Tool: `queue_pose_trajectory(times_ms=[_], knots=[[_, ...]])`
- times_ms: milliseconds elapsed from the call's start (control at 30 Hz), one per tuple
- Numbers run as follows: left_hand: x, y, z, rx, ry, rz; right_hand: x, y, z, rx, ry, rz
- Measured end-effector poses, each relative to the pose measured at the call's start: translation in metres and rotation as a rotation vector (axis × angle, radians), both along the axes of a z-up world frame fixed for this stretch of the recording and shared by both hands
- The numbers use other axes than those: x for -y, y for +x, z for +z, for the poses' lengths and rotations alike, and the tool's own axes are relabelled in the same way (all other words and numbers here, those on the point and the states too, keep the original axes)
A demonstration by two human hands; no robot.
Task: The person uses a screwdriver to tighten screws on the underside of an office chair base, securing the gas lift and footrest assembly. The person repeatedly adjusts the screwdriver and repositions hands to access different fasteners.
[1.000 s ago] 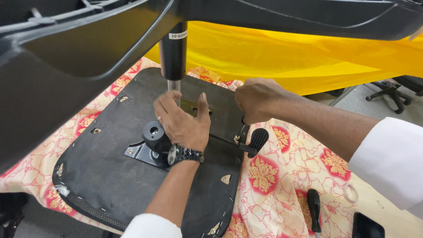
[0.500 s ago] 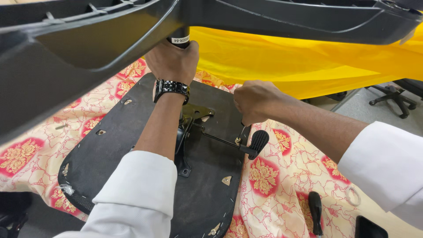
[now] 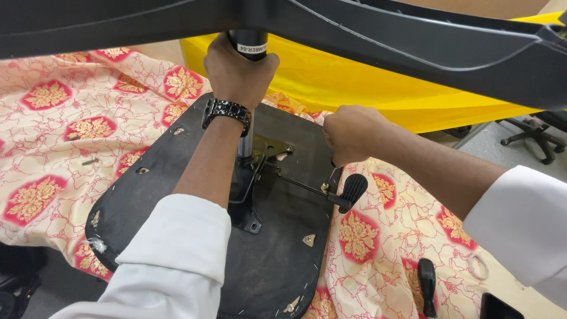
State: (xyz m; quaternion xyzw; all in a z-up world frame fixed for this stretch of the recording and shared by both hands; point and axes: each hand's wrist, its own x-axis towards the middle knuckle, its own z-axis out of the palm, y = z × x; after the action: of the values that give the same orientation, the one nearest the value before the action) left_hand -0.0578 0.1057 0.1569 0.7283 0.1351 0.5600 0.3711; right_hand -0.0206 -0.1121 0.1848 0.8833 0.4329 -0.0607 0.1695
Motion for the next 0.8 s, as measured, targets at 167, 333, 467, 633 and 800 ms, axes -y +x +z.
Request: queue_pose_trajectory(times_ms=[167, 333, 467, 633, 800], knots=[[-0.005, 0.0, -0.005, -0.013, 0.004, -0.052, -0.001, 0.002, 0.0, -0.003, -0.037, -0.039], [-0.006, -0.003, 0.0, -0.028, 0.016, -0.066, -0.001, -0.001, 0.003, -0.015, -0.015, -0.057], [-0.007, -0.005, 0.0, -0.065, -0.019, -0.102, 0.005, 0.002, 0.001, -0.023, 0.013, -0.129], [-0.006, -0.005, 0.0, -0.062, -0.024, -0.1, 0.009, 0.001, 0.001, -0.034, 0.032, -0.171], [-0.006, -0.006, 0.002, -0.061, -0.011, -0.162, 0.013, 0.0, 0.0, -0.035, 0.08, -0.211]])
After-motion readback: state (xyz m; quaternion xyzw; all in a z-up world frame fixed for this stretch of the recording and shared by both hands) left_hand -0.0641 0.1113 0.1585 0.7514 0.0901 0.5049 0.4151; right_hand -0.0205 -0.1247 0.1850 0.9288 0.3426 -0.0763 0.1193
